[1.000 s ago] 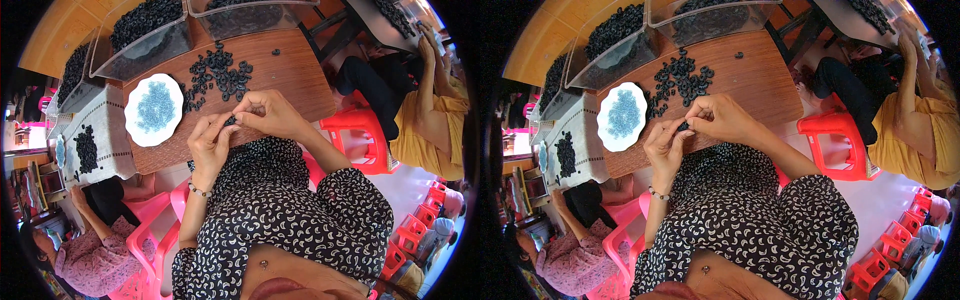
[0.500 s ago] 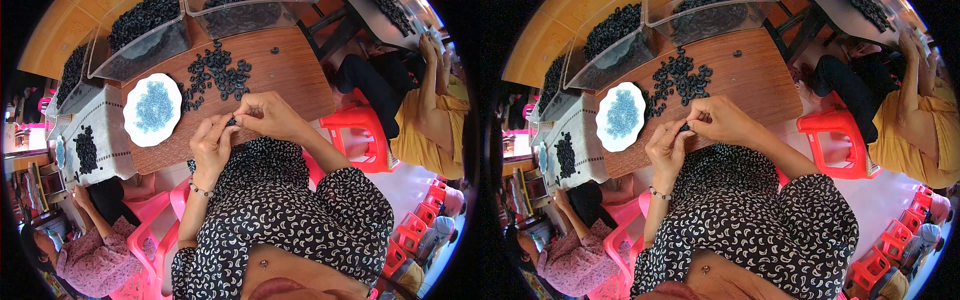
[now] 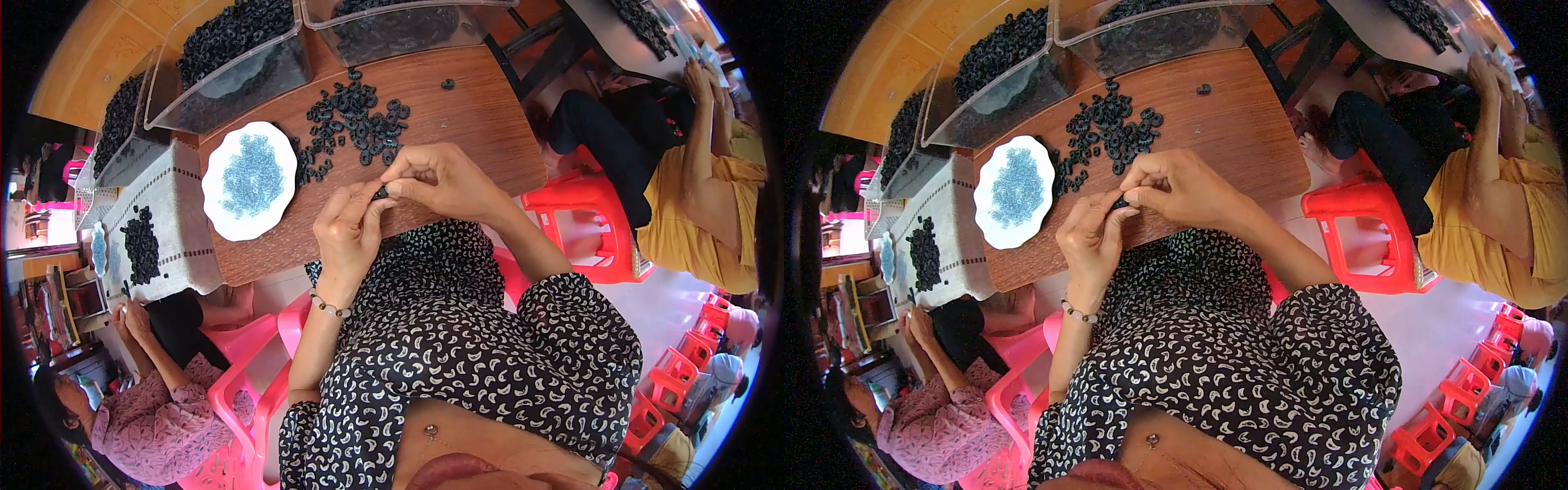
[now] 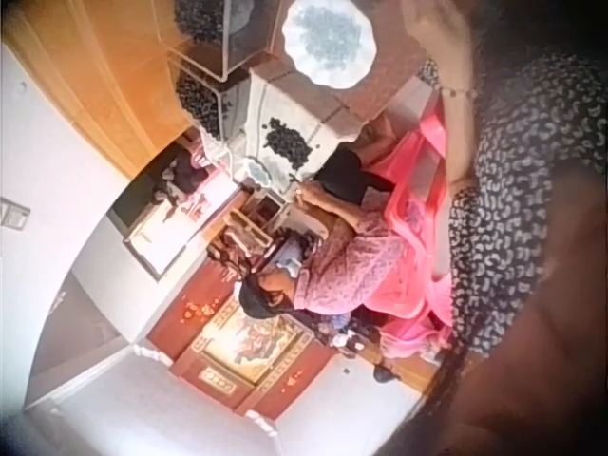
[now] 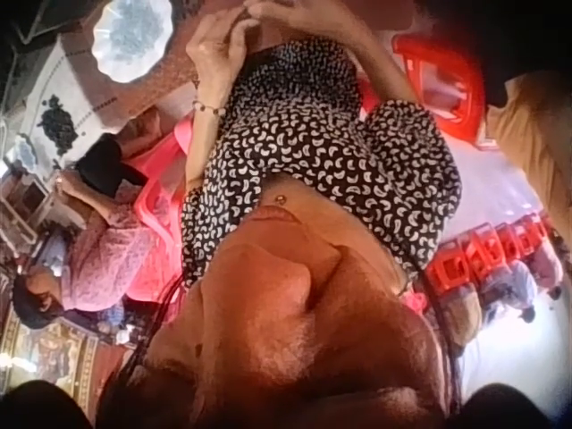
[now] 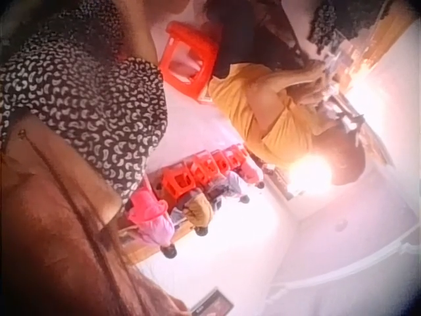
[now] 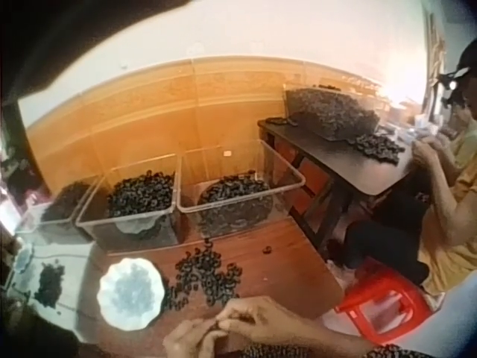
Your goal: Assembling small blue beads into black circular components by hand.
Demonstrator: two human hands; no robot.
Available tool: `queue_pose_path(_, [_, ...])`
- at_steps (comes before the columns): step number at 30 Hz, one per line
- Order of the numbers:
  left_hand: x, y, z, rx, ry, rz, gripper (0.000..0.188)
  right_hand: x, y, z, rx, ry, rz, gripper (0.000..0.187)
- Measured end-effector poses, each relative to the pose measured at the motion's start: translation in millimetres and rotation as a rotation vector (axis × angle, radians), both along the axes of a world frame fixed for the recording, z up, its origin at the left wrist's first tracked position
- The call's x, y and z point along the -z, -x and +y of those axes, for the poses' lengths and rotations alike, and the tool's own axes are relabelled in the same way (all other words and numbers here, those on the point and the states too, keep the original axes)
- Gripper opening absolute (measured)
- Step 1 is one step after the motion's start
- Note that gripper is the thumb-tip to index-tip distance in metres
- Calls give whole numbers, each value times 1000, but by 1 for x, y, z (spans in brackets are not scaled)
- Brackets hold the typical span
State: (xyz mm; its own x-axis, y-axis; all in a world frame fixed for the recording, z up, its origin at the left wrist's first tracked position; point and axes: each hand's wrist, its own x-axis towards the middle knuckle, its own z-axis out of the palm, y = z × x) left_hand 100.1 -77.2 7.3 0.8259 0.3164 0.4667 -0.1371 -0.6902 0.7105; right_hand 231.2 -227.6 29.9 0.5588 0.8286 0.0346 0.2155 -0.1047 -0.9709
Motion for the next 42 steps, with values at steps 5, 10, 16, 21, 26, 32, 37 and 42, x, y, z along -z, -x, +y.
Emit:
queue_pose_path(5, [-2, -3, 0, 18, 63, -48, 25, -3, -12, -8, -70, -13, 109, 27])
queue_pose_path(10, [-10, -2, 3, 28, 35, -18, 29, 19, -15, -9, -121, -112, 374, 39])
queue_pose_path(16, [-24, -3, -4, 34, 20, -34, 32, 29, -6, -10, -370, -142, 860, 54])
queue_pose_path(21, [-27, -3, -6, 47, -15, -31, 32, 28, -3, -7, -423, -269, 1024, 51])
queue_pose_path(26, [-29, -3, -7, 68, -99, -36, 32, 51, -3, -4, -427, -345, 1159, 48])
queue_pose_path(32, [-24, -3, -7, 73, -97, -51, 30, 43, 3, 0, -378, -324, 1191, 50])
queue_pose_path(37, [-22, -3, -5, 62, -129, -48, 29, 48, 6, 2, -320, -325, 1150, 49])
queue_pose_path(42, [-19, -3, -2, 21, -65, -30, 32, 31, 0, -4, -329, -249, 1049, 51])
